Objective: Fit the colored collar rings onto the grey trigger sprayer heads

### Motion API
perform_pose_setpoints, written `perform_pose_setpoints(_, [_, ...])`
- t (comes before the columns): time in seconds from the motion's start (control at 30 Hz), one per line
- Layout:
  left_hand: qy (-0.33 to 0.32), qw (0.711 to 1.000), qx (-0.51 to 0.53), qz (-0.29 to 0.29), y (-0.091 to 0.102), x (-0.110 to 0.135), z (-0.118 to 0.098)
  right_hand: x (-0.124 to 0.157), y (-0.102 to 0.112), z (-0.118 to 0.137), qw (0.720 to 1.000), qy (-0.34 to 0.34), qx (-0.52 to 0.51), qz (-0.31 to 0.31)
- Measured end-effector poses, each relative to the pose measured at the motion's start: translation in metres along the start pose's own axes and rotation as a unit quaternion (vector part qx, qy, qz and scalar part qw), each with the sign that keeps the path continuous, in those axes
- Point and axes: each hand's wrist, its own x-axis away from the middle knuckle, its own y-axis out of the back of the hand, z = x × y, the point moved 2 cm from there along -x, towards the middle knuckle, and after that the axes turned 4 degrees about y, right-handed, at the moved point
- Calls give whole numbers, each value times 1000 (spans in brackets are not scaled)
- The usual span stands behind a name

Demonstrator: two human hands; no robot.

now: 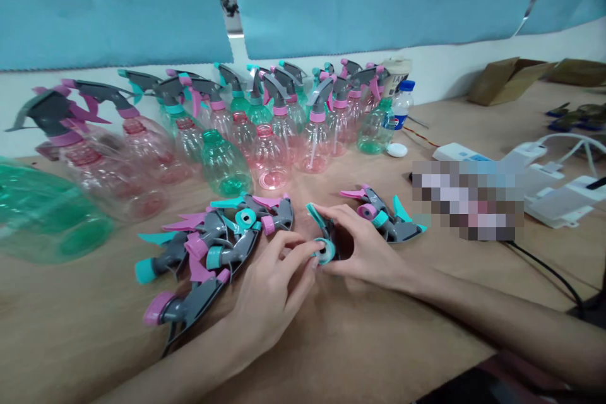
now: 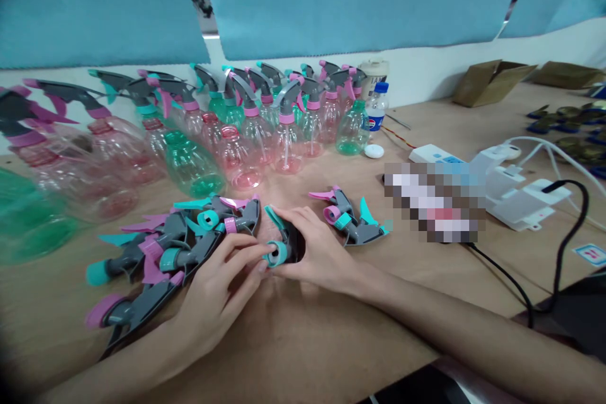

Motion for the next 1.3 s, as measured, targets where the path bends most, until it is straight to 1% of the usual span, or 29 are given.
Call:
perform_pose_setpoints(0.1, [-13, 1000, -26, 4, -1, 0, 0, 0, 0, -2, 1000, 13, 13, 0])
perform_pose_setpoints(0.23, [-17, 998, -48, 21, -3, 0, 1, 3, -1, -5, 999, 35, 0, -4])
perform_pose_setpoints(0.4, [-17, 998, -61, 26, -4, 0, 2, 6, -1, -8, 999, 39, -18, -34])
perform_pose_setpoints(0.57, [6, 998, -43, 38, -4, -1, 3, 4, 0, -2, 998, 56, 40, 10])
perform_pose_setpoints(0.7, [10, 999, -30, 32, -4, -1, 3, 3, 0, 1, 997, 55, 48, 10])
perform_pose_setpoints(0.87, [-15, 998, -55, 24, -4, -1, 1, 3, -1, 2, 998, 47, 52, 6])
perform_pose_setpoints(1.03, [-36, 987, -156, -29, -5, -1, -4, 3, 0, 0, 999, 22, 37, -17])
perform_pose_setpoints(1.1, [-38, 984, -170, -36, -6, -1, -5, 4, 0, -1, 999, 10, 23, -26])
perform_pose_setpoints(1.3, [-95, 990, -103, -8, -11, 1, -1, 6, 0, -2, 999, 8, 16, -30])
